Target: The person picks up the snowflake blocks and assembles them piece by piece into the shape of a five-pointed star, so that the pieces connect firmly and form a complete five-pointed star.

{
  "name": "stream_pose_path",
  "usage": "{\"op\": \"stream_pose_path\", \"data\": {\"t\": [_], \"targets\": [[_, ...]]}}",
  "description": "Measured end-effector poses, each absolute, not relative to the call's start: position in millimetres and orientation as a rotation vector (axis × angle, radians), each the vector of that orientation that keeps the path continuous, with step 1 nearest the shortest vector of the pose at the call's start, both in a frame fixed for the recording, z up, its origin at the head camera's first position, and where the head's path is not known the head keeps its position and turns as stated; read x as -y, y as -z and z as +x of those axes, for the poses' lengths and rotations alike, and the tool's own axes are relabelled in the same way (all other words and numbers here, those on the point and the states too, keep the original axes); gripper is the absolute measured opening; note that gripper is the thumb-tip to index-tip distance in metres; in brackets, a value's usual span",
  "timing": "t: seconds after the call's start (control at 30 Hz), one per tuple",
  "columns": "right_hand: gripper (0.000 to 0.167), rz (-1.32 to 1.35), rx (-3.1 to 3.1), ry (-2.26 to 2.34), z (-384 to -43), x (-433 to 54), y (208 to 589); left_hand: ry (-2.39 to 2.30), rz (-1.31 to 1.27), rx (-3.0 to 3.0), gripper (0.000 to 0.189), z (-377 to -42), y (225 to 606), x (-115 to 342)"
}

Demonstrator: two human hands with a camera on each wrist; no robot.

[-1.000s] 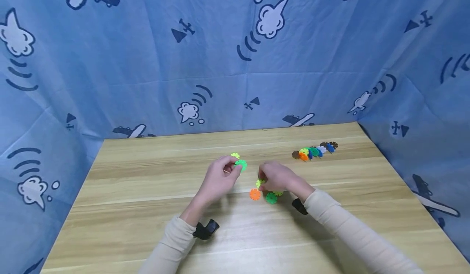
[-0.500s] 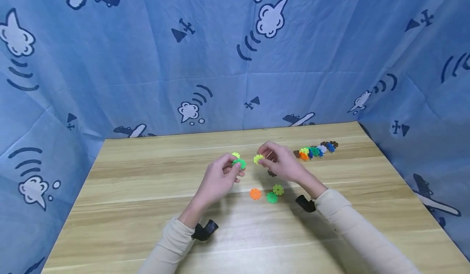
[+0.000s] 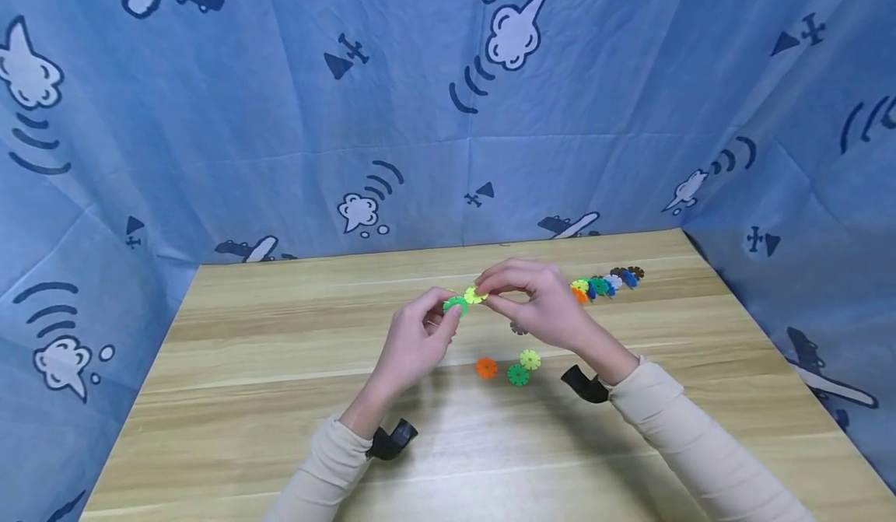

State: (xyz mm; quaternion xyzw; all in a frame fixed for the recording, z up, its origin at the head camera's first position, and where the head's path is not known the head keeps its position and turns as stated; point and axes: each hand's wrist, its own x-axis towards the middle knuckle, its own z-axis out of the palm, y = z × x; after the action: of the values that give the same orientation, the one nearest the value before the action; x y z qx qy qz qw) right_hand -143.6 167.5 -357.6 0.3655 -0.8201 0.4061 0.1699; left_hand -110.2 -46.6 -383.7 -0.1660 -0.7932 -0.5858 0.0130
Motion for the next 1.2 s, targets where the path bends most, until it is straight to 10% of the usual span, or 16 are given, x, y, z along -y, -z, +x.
{"op": "stream_pose_path", "data": {"t": [1.2], "targets": [[0.022,1.361,2.311,-0.902,-137.0,-156.8,357.3,1.551,-0.545,2.527,0.005,-100.9,386.1,51.0]]}}
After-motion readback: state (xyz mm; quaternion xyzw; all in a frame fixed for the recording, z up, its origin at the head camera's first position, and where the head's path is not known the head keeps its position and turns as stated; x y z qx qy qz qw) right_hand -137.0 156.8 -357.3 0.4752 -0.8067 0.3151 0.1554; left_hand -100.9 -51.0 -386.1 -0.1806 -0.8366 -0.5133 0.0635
